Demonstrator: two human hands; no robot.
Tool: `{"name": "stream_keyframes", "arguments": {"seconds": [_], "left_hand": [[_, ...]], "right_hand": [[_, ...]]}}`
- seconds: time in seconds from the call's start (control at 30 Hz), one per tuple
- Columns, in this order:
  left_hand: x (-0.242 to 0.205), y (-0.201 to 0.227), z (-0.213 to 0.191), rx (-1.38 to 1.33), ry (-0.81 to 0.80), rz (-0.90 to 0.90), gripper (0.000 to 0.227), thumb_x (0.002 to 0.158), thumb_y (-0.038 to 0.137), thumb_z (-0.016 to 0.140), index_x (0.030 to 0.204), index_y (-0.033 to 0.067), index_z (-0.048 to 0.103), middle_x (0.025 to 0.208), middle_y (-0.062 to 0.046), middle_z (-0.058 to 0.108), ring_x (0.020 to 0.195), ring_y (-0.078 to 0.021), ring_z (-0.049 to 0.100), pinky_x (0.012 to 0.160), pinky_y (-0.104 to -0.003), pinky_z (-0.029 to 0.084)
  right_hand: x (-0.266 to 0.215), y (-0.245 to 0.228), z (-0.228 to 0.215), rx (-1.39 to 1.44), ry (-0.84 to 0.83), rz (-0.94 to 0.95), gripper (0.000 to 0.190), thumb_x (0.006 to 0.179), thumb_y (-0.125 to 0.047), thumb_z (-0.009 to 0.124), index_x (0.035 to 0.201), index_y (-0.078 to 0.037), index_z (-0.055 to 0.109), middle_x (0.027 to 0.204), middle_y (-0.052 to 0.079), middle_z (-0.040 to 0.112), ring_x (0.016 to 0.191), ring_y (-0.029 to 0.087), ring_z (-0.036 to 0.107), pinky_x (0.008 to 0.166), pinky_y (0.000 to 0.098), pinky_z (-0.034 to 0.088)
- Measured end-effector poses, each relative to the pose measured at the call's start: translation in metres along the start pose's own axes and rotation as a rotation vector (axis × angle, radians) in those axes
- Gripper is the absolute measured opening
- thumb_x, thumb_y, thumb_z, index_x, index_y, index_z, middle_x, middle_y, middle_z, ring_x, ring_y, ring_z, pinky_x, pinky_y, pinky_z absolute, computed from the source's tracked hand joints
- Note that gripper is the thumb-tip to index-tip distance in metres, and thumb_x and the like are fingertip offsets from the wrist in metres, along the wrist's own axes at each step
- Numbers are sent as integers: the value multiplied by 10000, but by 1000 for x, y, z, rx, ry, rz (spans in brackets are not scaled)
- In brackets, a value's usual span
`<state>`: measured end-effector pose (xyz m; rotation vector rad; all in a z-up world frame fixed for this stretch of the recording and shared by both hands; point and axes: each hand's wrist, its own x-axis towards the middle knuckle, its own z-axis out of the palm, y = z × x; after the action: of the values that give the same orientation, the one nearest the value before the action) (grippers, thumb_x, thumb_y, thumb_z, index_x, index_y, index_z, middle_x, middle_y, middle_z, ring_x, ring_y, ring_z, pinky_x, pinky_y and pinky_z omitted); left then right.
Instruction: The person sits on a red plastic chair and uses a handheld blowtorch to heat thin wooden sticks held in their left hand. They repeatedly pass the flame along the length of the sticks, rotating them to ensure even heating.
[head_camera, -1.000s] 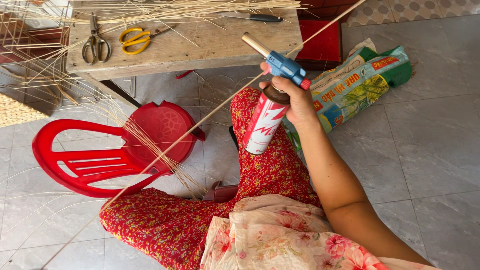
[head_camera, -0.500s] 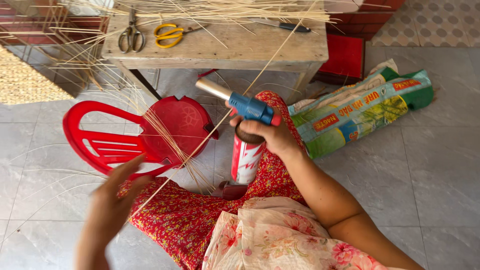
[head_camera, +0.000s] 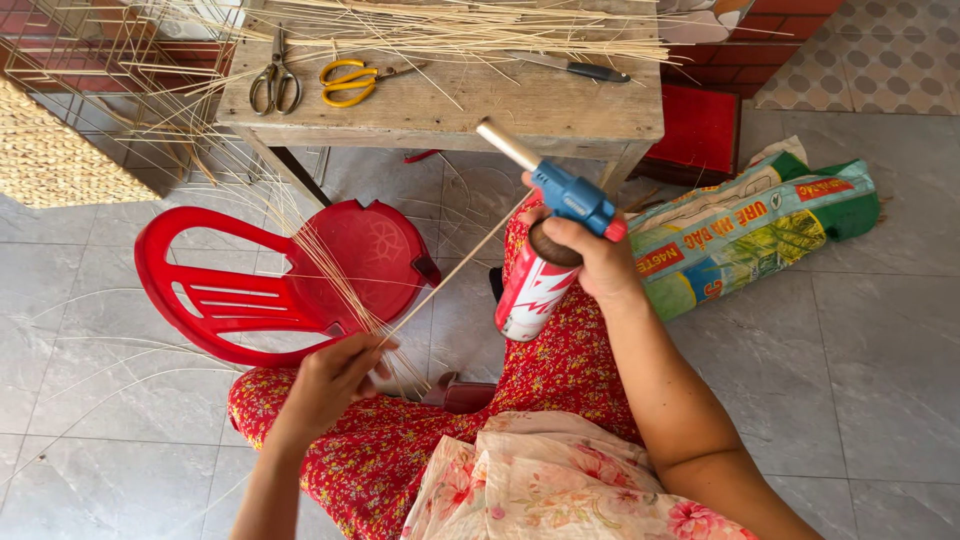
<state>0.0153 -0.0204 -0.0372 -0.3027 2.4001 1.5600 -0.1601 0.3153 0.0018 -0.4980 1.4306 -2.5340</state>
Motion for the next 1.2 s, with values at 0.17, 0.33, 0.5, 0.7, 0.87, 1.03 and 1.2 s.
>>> {"name": "stream_keyframes", "arguments": {"seconds": [0.17, 0.33, 0.5, 0.7, 0.87, 1.03, 1.2], "left_hand": [[-23, -37, -31, -32, -99, -177, 308, 972, 195, 622, 1228, 70, 740, 868, -48, 782, 717, -84, 704, 652, -258, 590], [-12, 6, -9, -178, -136, -88, 412, 958, 227, 602, 1352, 111, 631, 903, -18, 791, 701, -65, 693, 634, -240, 580], [28, 53, 31, -262, -68, 120, 323, 1020, 202, 593, 1307, 90, 691, 849, -17, 751, 622, -45, 583, 541, -207, 477], [50, 49, 55, -215, 106, 239, 191, 1003, 142, 649, 1138, 60, 756, 830, -12, 749, 671, -39, 623, 586, -215, 535], [41, 33, 46, -115, 122, 180, 185, 988, 152, 639, 1122, 69, 734, 841, 6, 767, 688, -42, 658, 623, -205, 564], [31, 37, 45, -242, -13, 123, 231, 1013, 201, 608, 1162, 98, 749, 777, 13, 714, 622, -27, 559, 545, -200, 471], [20, 32, 29, -120, 27, 68, 233, 1008, 220, 629, 1143, 101, 777, 710, 3, 674, 539, -46, 456, 478, -235, 397]], "right_hand": [[-3, -1, -12, -37, 25, -15, 490, 889, -99, 746, 1342, 48, 629, 1375, 191, 673, 1094, 216, 716, 1016, 358, 556], [-10, 17, 9, -1, -58, 101, 530, 878, -113, 754, 1368, 51, 639, 1219, 178, 716, 1059, 212, 720, 991, 353, 556], [-23, 27, 21, -179, -126, 118, 482, 878, -126, 757, 1319, 45, 661, 1126, 161, 759, 1073, 207, 730, 1012, 350, 556], [-25, 23, 6, -141, -48, 64, 407, 863, -114, 776, 1226, 47, 687, 1119, 151, 761, 1066, 216, 732, 1016, 372, 571], [-23, 13, -2, -112, -7, 27, 405, 862, -133, 772, 1224, 27, 685, 1092, 131, 752, 1014, 197, 715, 981, 356, 560], [-26, 16, 8, -87, -3, 58, 449, 849, -134, 776, 1249, 37, 664, 1152, 137, 739, 1020, 210, 713, 980, 367, 568], [-13, 14, -5, 60, -57, 114, 588, 886, -178, 731, 1417, 37, 600, 1083, 161, 731, 981, 232, 709, 936, 370, 573]]}}
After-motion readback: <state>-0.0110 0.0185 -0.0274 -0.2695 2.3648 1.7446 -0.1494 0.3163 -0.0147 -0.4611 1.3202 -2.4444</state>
